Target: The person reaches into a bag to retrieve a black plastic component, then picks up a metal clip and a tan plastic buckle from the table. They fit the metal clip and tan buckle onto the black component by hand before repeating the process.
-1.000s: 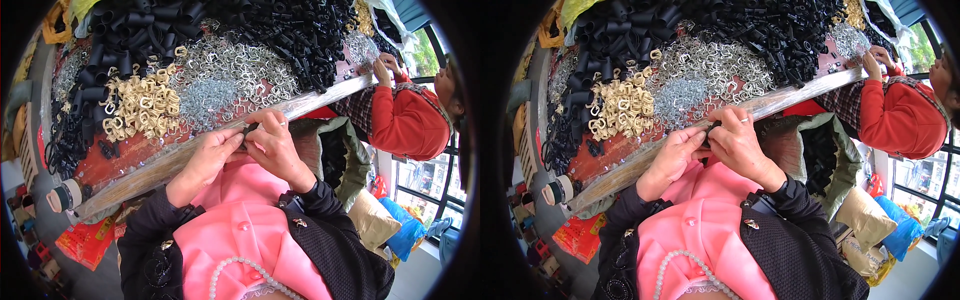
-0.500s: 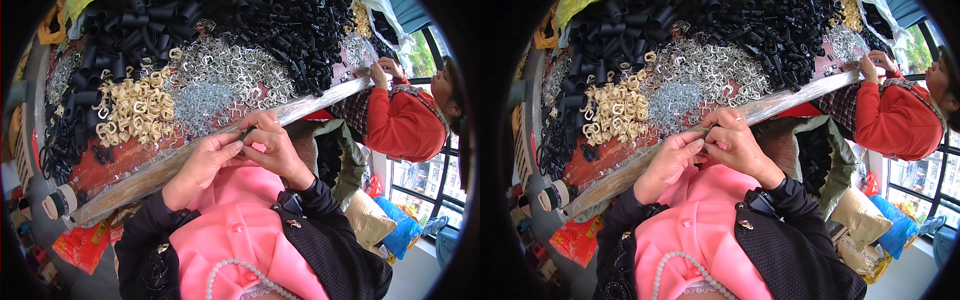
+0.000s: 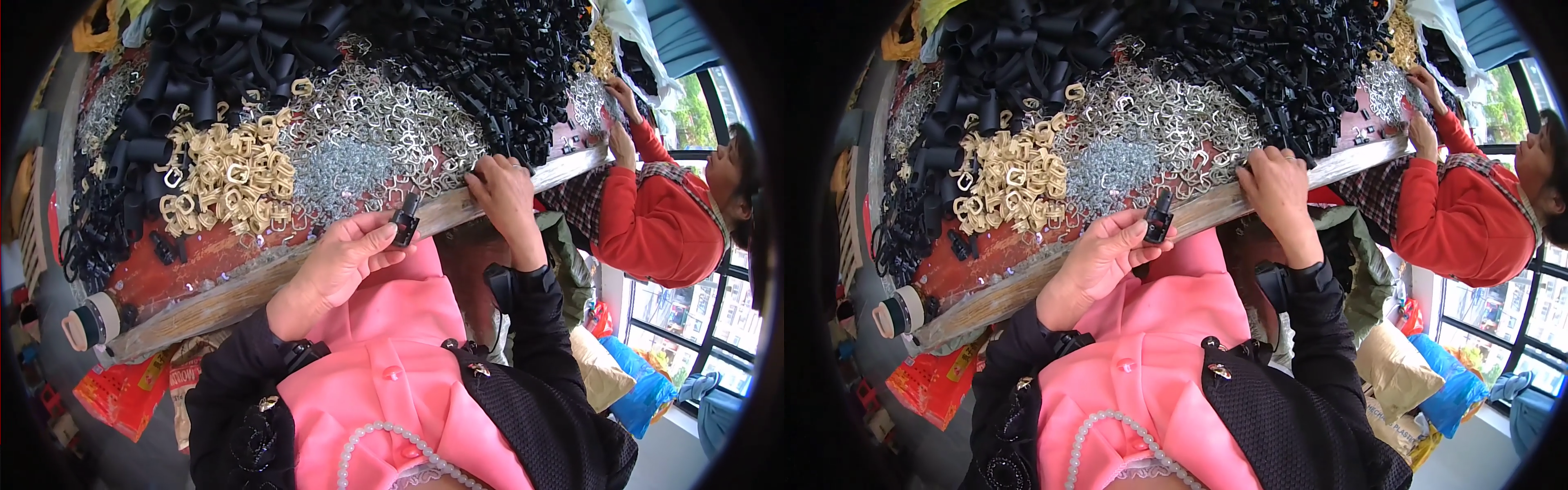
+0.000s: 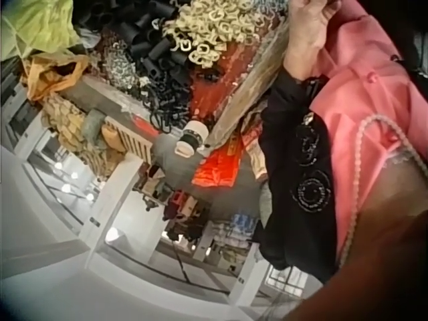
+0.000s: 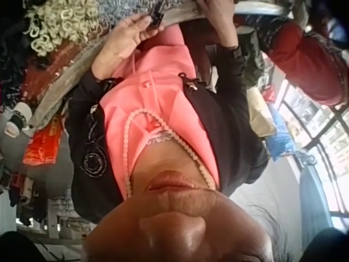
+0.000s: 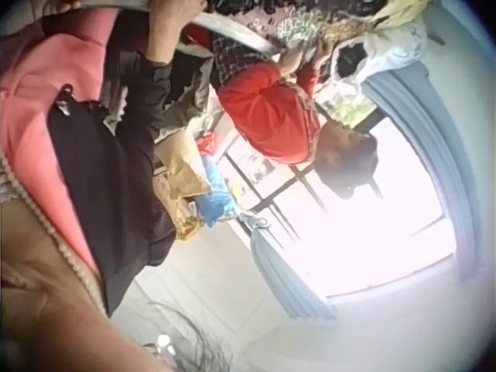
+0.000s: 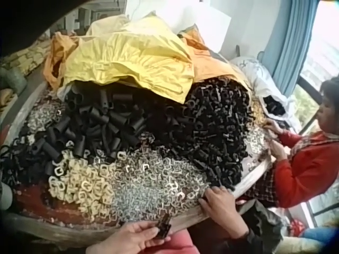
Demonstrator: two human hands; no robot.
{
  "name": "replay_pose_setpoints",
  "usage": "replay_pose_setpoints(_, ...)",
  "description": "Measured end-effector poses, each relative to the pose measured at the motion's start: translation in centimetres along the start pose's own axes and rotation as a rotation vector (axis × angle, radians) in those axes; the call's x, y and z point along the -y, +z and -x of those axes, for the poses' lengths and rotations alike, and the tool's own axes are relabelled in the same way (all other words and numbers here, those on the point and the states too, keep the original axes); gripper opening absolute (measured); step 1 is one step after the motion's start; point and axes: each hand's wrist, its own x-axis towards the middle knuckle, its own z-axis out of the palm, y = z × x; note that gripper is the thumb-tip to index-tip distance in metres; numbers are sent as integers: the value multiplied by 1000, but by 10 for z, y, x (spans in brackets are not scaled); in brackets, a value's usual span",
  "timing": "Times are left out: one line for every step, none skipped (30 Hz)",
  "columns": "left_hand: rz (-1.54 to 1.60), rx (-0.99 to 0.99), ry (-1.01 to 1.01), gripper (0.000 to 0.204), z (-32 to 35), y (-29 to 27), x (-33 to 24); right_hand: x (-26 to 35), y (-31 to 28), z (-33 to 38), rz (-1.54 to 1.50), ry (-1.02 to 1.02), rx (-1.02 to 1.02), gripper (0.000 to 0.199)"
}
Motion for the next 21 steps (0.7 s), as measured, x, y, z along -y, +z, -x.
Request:
replay_pose_setpoints(-2, 7, -1, 26, -2, 0, -1, -2, 5, -3, -49, -23, -13, 14)
replay_pose_setpoints(-6, 15, 3, 26, -3, 0, -1, -2, 10, -6, -43, -23, -22, 14)
replay_pose_setpoints(-2, 3, -3, 26, -3, -1, -1, 3, 16, -10, -133, -6, -50, 13)
replay_pose_setpoints(2, -10, -7, 25, -2, -1, 0, 8, 23, -14, -224, 6, -77, 13)
replay_pose_setpoints(6, -22, -12, 25, -1, -1, 1, 10, 26, -17, -314, 19, -107, 13)
replay_pose_setpoints(-2, -14, -2, 25, -1, -2, 1, 11, 29, -20, -310, 13, -120, 13)
replay_pose_setpoints(2, -23, -1, 25, -1, -3, 2, 13, 30, -20, -310, 26, -139, 13)
replay_pose_setpoints(6, -30, -1, 25, -1, -3, 2, 14, 30, -20, -310, 39, -158, 14)
replay_pose_setpoints(11, -44, -3, 25, 1, -3, 3, 16, 29, -19, -315, 53, -172, 14)
replay_pose_setpoints(4, -41, 4, 25, 2, -4, 3, 16, 27, -19, -315, 49, -182, 14)
replay_pose_setpoints(13, -38, 14, 24, 2, -4, 2, 15, 24, -19, -412, 108, -188, 15)
replay_pose_setpoints(22, -35, 25, 23, 2, -4, 1, 13, 21, -20, -508, 166, -193, 15)
replay_pose_setpoints(32, -32, 36, 23, 2, -4, 1, 13, 19, -20, -605, 224, -197, 15)
replay_pose_setpoints(23, -23, 41, 23, 1, -4, 1, 13, 17, -20, -602, 222, -210, 15)
replay_pose_setpoints(31, -31, 48, 22, 1, -4, 2, 12, 16, -20, -509, 162, -249, 15)
replay_pose_setpoints(39, -40, 57, 22, 1, -5, 3, 13, 16, -20, -415, 103, -287, 15)
replay_pose_setpoints(47, -49, 65, 22, 1, -6, 4, 14, 17, -19, -320, 44, -324, 14)
replay_pose_setpoints(40, -40, 72, 22, 3, -7, 5, 16, 20, -18, -316, 42, -336, 14)
replay_pose_setpoints(38, -41, 73, 23, 3, -6, 7, 16, 24, -16, -330, 45, -320, 14)
replay_pose_setpoints(37, -42, 73, 23, 2, -5, 7, 16, 28, -16, -344, 48, -302, 13)
replay_pose_setpoints(40, -50, 71, 23, 2, -4, 7, 17, 29, -16, -361, 51, -278, 13)
